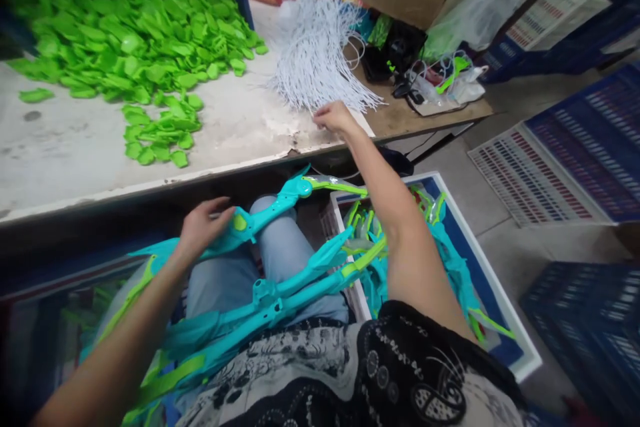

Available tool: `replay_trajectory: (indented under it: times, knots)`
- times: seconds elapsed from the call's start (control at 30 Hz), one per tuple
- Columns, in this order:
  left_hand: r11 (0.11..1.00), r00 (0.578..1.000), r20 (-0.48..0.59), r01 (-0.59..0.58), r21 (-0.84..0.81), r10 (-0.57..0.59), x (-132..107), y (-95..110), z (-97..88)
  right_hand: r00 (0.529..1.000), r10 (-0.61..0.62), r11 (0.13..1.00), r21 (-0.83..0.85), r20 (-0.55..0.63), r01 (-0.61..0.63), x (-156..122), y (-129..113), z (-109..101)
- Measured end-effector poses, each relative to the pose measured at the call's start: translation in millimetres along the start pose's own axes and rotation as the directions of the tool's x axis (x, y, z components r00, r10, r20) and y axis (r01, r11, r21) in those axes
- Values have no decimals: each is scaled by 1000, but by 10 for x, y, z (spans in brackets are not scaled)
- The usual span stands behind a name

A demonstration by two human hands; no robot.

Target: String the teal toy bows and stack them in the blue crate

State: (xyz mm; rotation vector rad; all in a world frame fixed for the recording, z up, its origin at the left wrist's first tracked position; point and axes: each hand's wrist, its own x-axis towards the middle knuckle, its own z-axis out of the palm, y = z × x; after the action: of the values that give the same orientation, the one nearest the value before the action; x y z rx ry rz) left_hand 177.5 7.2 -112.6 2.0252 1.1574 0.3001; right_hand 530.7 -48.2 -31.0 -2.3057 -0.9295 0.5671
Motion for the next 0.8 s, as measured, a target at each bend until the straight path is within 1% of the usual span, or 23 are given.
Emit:
replay_trajectory:
  times: [0.03,0.07,0.1,0.13,0.17,0.2,0.23,0.27,0.3,0.33,0.37,0.43,0.5,0.57,0.63,0.7,0.8]
  knots:
    - [999,994,-102,-42,22,44,-27,91,3,997,-1,999,48,77,-3,-225,161,-67]
    - [996,982,-167,-85,23,88,-57,201,22,989,2,995,96,147,-16,-466,336,-126]
    - [992,977,-176,-127,-4,125,-86,325,65,979,10,990,136,204,-38,-712,519,-174]
    - [986,982,-117,-158,-60,150,-112,454,135,973,9,979,197,232,-56,-949,702,-210]
    - [977,986,4,-162,-140,164,-131,581,235,978,10,968,243,208,-62,-1166,881,-230]
    - [965,972,163,-126,-232,167,-142,698,366,988,13,958,283,155,-57,-1352,1048,-237]
    - [947,931,328,-51,-318,161,-144,801,523,997,20,951,307,78,-43,-1504,1198,-230]
    - [921,870,470,52,-386,148,-135,887,700,999,33,951,307,-5,-30,-1620,1329,-213]
    - [887,809,574,167,-431,127,-117,955,889,996,49,955,296,-80,-23,-1701,1438,-189]
    - [844,760,643,280,-456,95,-93,1009,1080,989,64,959,282,-136,-23,-1752,1525,-160]
    - [799,728,683,377,-469,58,-64,1051,1264,982,75,964,266,-174,-27,-1779,1592,-130]
    - [723,695,719,499,-478,-4,-1,1117,1584,972,82,974,225,-221,-31,-1787,1675,-77]
    - [681,672,740,552,-481,-22,54,1176,1821,969,55,985,172,-241,-13,-1766,1709,-43]
    - [665,656,755,568,-484,-10,96,1238,1978,967,-3,995,94,-254,28,-1740,1717,-29]
    - [647,636,772,588,-486,2,126,1298,2080,963,-67,997,9,-261,72,-1717,1714,-26]
    - [628,614,789,610,-484,12,148,1349,2148,963,-111,993,-60,-247,99,-1700,1706,-24]
    - [597,582,813,642,-481,29,167,1407,2221,969,-134,985,-132,-206,108,-1687,1696,-16]
